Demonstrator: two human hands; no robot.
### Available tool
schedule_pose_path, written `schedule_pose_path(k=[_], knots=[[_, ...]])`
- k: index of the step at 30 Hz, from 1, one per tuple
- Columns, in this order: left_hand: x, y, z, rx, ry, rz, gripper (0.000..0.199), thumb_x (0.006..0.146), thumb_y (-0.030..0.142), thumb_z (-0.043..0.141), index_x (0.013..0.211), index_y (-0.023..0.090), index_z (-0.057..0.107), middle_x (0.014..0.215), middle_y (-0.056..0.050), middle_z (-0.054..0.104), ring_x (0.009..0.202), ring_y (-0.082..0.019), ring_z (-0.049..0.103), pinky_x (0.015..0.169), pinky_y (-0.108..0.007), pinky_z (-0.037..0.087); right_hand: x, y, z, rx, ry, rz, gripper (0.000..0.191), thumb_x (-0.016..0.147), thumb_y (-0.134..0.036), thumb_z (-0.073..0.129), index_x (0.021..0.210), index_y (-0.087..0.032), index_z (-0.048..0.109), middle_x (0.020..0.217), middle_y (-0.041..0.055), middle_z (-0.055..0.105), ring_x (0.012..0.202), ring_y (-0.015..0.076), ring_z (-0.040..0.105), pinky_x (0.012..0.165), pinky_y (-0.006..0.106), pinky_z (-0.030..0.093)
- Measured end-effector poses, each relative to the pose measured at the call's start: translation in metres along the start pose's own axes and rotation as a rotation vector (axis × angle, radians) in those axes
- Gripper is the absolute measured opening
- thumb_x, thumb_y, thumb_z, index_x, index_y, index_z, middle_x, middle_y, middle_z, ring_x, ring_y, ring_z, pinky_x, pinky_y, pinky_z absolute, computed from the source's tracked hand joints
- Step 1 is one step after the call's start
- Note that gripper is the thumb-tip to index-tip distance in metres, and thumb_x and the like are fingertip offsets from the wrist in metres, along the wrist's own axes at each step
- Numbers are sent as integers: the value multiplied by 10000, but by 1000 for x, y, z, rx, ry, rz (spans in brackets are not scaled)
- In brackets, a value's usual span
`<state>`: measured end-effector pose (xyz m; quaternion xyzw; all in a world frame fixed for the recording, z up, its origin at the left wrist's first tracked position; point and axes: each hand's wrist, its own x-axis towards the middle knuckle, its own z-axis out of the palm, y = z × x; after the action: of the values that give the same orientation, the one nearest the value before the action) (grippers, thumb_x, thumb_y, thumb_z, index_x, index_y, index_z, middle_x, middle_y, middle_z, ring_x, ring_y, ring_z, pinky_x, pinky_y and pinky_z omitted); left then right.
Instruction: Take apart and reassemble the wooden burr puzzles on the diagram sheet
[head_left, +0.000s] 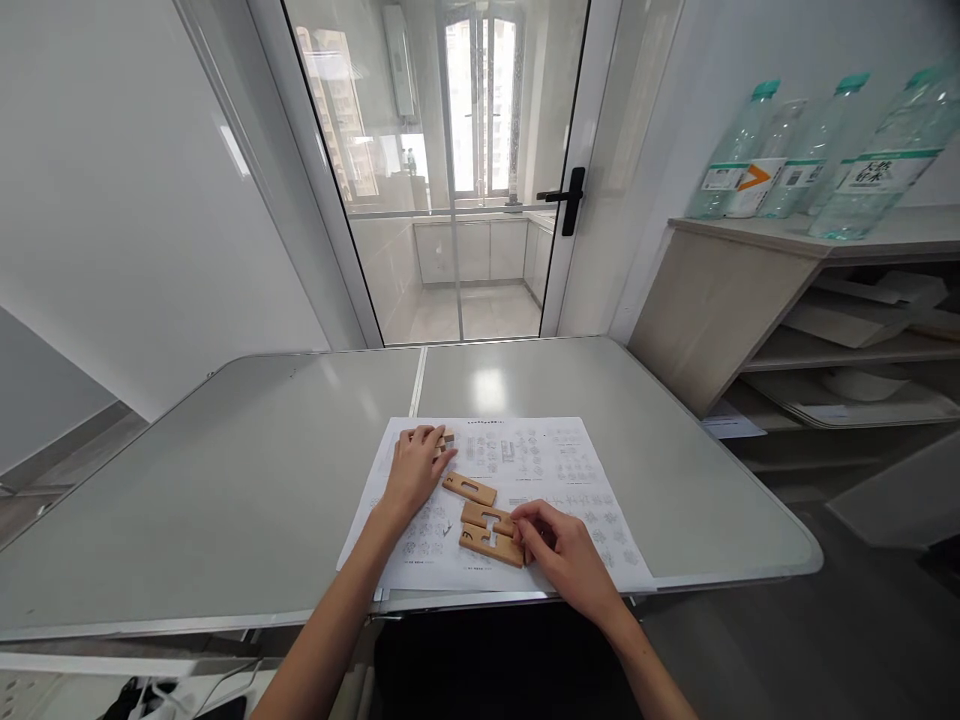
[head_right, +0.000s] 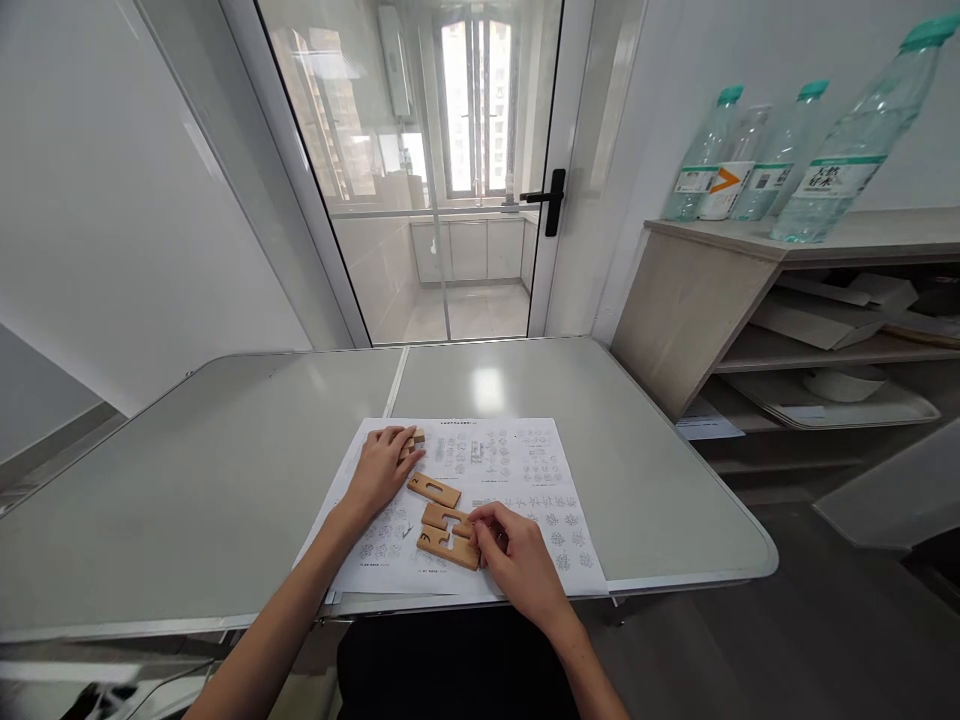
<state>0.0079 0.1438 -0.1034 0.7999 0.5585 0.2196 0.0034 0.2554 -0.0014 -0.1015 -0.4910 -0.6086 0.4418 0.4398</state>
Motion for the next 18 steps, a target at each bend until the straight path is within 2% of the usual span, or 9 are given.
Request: schedule_pose_path(k=[5, 9, 11, 13, 15, 18], knots=[[-5, -15, -6, 64, 77, -86, 363, 1015, 401, 572, 1321, 219, 644, 1274, -146, 654, 1161, -380, 534, 1003, -545, 470, 0, 0, 0, 1, 0, 3, 320, 1044, -499, 520, 1035, -228, 690, 825, 24, 708, 695, 196, 627, 672, 315, 496], [-8, -13, -11, 79, 140, -101, 411, 1023, 425, 551, 1333, 164, 617, 1258, -212, 621, 1191, -415, 525, 1003, -615, 450, -1, 0, 1, 8, -2, 6, 317, 1043, -496, 523, 1031, -227, 689, 823, 23, 702, 694, 196, 623, 677, 320, 498], [-9, -5, -18, 56, 143, -40, 461, 1025, 439, 560, 1384, 150, 577, 1322, -223, 591, 1259, -415, 499, 1048, -620, 429, -1, 0, 1, 10, -5, 7, 313, 1044, -494, 523, 1030, -227, 686, 821, 20, 701, 693, 195, 621, 677, 320, 497], [-13, 6, -25, 12, 102, 80, 467, 1036, 434, 565, 1439, 200, 539, 1392, -165, 580, 1327, -350, 487, 1116, -534, 424, -1, -1, 0, 6, -5, 4, 310, 1045, -490, 521, 1031, -227, 685, 820, 18, 701, 689, 193, 619, 674, 318, 494], [-18, 18, -32, -35, 39, 202, 389, 1041, 422, 574, 1404, 283, 575, 1366, -81, 622, 1311, -281, 525, 1120, -443, 446, 0, -1, 0, 1, -3, 2, 308, 1047, -486, 519, 1028, -228, 686, 816, 16, 702, 686, 191, 617, 670, 317, 489], [-27, 29, -36, -173, -93, 354, 303, 1039, 395, 592, 1321, 295, 638, 1273, -62, 665, 1247, -270, 566, 1085, -436, 467, 0, -1, 0, -10, 1, 2, 295, 1049, -467, 517, 1021, -229, 688, 810, 14, 705, 692, 189, 615, 670, 314, 486]])
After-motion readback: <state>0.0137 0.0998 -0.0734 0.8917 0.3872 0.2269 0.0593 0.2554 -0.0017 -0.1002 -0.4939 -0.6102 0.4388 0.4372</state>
